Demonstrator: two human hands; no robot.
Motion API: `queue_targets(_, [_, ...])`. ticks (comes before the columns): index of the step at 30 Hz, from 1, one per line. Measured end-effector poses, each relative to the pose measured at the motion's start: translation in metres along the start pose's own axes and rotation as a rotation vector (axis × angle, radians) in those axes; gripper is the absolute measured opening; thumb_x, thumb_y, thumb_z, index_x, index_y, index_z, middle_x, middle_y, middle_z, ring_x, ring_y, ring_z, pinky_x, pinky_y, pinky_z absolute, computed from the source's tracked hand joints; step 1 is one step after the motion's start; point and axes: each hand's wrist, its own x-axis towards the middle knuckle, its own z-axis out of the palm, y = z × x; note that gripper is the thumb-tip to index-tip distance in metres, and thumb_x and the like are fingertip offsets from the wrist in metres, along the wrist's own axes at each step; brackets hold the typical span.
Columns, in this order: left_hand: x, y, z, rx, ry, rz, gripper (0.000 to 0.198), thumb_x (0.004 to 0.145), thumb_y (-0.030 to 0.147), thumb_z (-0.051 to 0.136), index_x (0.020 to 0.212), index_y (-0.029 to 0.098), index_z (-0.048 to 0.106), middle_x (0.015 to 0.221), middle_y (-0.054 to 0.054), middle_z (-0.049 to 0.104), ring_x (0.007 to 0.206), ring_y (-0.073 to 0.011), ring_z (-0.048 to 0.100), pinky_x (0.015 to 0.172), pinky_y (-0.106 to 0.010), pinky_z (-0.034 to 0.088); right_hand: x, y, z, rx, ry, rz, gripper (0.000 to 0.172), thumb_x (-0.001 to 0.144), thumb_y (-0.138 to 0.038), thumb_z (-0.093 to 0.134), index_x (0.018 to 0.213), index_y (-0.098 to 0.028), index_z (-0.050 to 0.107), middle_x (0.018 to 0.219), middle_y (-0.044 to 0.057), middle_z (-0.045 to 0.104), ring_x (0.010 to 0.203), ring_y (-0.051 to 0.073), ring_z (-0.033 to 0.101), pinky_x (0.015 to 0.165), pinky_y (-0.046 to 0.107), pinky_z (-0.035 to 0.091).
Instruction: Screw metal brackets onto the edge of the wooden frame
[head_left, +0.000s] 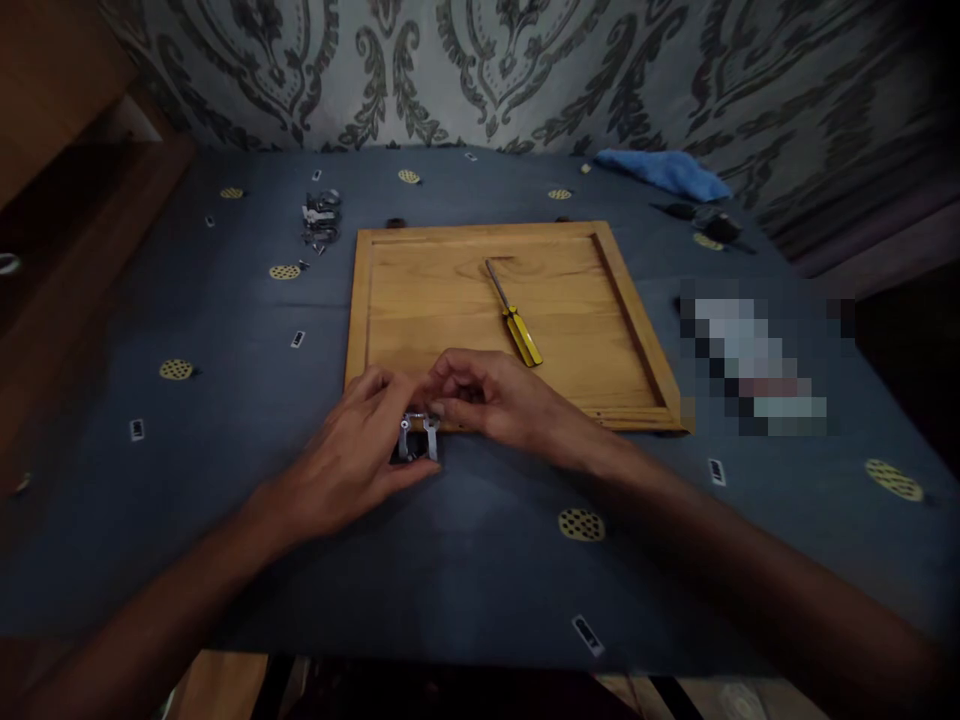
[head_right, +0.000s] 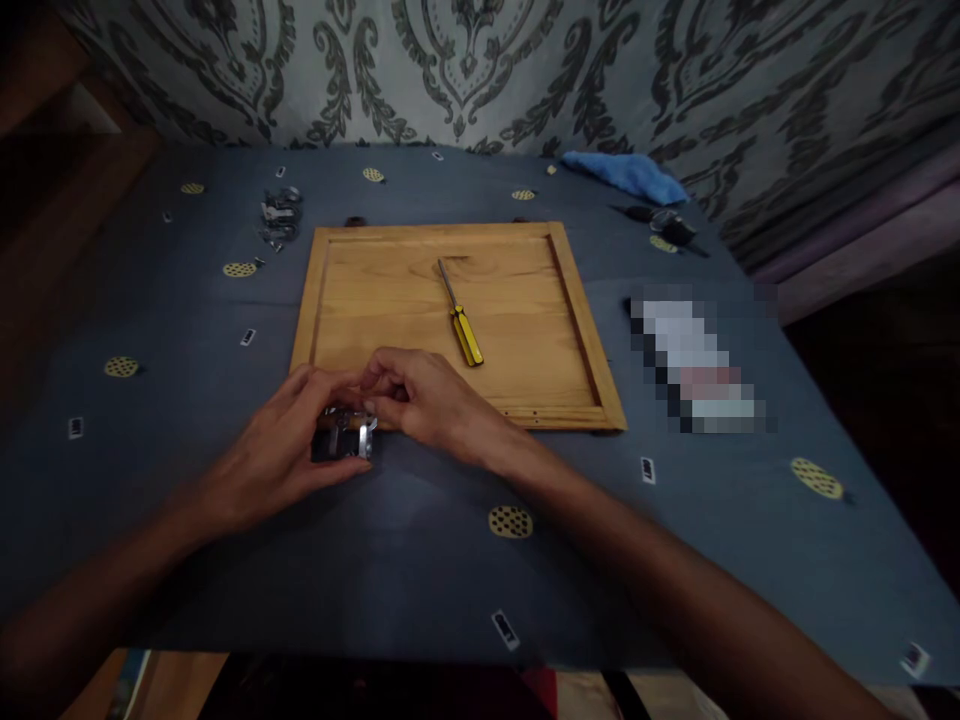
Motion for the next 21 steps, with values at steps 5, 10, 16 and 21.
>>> queue_targets(5, [0.000,0.000,0.000,0.011,0.008,0.006,0.059,0.085,0.027,0.082,0.135,0.025,0.051,0.109,-0.004,0.068,0.110,-0.0294,0.063,0.088,-0.042,0.059,-0.008,0.001,-0.002,-0.034,0.107,-0.063,0.012,0.092,-0.030,0.062,0.091,-0.018,0.063,0.069,-0.003,0.058,0.063,0.011,0.051,0.058,0.024,0.037])
queue_targets(10, [-0.001,0.002,0.000,0.042,0.030,0.020,0.062,0.084,0.021,0.084,0.134,0.025,0.049,0.116,-0.004,0.068,0.114,-0.0277,0.063,0.093,-0.041,0.059,-0.020,0.002,-0.002,-0.323,0.182,-0.187,0.011,0.092,-0.013,0.064,0.094,-0.017,0.074,0.079,0.000,0.065,0.071,0.012,0.058,0.067,0.025,0.041])
queue_targets(16, [-0.002,0.001,0.001,0.055,0.022,0.013,0.063,0.085,0.025,0.084,0.136,0.025,0.048,0.116,-0.005,0.067,0.116,-0.0292,0.063,0.095,-0.043,0.060,-0.022,0.004,0.000,-0.432,0.155,-0.207,0.014,0.094,-0.011,0.072,0.101,-0.019,0.080,0.088,0.002,0.068,0.078,0.014,0.065,0.070,0.025,0.046])
queue_targets(21, [-0.002,0.001,0.001,0.058,0.014,0.003,0.061,0.086,0.026,0.083,0.136,0.026,0.048,0.119,-0.006,0.064,0.117,-0.0293,0.064,0.095,-0.044,0.060,-0.021,0.005,0.004,-0.435,0.178,-0.221,0.018,0.094,-0.009,0.070,0.102,-0.020,0.081,0.088,0.002,0.069,0.078,0.014,0.066,0.071,0.025,0.048])
